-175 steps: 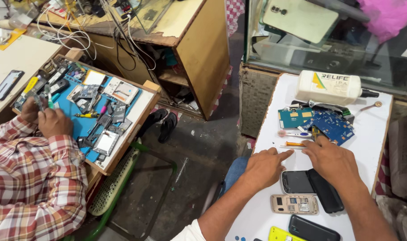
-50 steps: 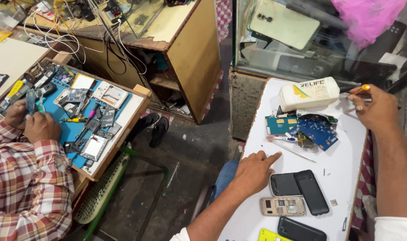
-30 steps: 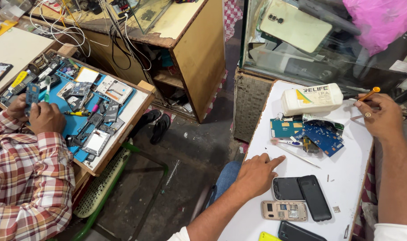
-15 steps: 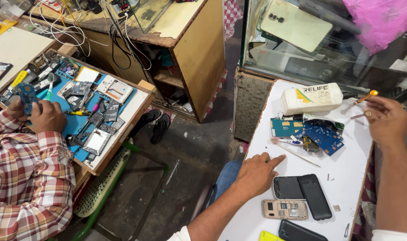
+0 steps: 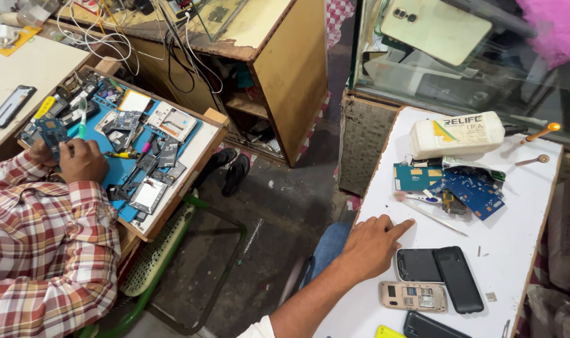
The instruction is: The person disassembles several mobile phones on a cluttered workbench. They remove back covers, batteries, and internal components from multiple devices, placing parts on the table.
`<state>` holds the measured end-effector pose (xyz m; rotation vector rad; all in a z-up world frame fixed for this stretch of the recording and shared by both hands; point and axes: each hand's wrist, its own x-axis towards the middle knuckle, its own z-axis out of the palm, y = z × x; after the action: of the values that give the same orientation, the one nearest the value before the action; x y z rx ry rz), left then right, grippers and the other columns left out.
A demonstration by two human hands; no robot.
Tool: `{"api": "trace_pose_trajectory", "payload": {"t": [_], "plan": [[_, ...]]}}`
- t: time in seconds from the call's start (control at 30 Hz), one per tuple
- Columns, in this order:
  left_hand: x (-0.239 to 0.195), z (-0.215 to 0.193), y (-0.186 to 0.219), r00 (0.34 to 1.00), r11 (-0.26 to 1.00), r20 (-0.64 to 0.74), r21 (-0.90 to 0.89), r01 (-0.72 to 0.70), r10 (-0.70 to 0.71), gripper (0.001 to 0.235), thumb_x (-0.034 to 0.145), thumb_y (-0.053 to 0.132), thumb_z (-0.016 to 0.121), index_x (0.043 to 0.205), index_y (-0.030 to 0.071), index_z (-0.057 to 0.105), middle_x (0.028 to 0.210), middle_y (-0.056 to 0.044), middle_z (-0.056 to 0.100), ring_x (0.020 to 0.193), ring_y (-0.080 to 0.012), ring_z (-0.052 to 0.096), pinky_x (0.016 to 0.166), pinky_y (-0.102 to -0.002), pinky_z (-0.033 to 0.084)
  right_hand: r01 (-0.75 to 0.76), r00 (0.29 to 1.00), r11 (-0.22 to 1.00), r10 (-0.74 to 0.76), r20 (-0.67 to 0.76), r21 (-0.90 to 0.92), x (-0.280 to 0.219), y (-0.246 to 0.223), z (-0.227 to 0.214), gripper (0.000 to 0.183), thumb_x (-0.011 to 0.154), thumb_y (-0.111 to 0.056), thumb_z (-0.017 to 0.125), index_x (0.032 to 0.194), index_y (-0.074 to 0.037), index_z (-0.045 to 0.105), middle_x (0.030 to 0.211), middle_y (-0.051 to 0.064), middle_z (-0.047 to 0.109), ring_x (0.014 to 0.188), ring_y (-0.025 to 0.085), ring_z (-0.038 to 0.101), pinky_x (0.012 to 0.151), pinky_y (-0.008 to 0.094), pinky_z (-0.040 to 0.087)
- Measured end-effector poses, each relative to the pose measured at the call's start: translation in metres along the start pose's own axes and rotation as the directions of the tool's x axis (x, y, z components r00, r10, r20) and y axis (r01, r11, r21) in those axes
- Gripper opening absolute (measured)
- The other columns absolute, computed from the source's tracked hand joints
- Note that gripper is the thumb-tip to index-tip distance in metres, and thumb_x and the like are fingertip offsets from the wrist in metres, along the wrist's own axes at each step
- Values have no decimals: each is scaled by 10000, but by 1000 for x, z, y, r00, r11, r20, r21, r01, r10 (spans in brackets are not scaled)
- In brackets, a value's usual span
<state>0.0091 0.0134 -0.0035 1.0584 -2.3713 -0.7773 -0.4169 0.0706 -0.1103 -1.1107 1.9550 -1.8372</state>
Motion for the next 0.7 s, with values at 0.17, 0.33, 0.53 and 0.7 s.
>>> {"api": "trace_pose_trajectory", "payload": {"t": [0.17,0.33,0.53,0.7], "plan": [[-8,7,0,995,985,-67,-159,63,-74,480,928,74,620,1398,161,661,1065,-79,600,1008,-248,579,921,-430,452,87,990,935,-44,130,-345,-78,-52,-21,157,1017,-119,707,1160,-55,698,1141,94,696,1051,171,706,953,280,578],[-17,12,1,988,973,-148,-231,2,-37,408,956,135,612,1356,148,690,1174,-83,600,1053,-238,546,942,-420,400,276,931,823,-102,350,-496,-125,-88,0,154,975,-141,743,1110,-67,739,1095,110,729,1014,190,734,936,298,591],[-20,12,0,992,978,-127,-203,-45,19,361,959,364,721,1278,197,740,1166,-18,602,986,-192,511,908,-383,359,490,829,689,-178,531,-534,-136,-102,26,266,769,-153,793,1022,-74,769,1080,136,742,1022,249,737,917,366,592],[-19,19,1,986,990,-159,-127,-62,41,327,943,412,751,1214,231,782,1119,32,609,956,-161,502,877,-368,337,728,640,490,-234,732,-480,-125,-101,27,310,732,-263,822,1002,-117,772,1040,107,752,1028,212,741,902,378,595]]}}
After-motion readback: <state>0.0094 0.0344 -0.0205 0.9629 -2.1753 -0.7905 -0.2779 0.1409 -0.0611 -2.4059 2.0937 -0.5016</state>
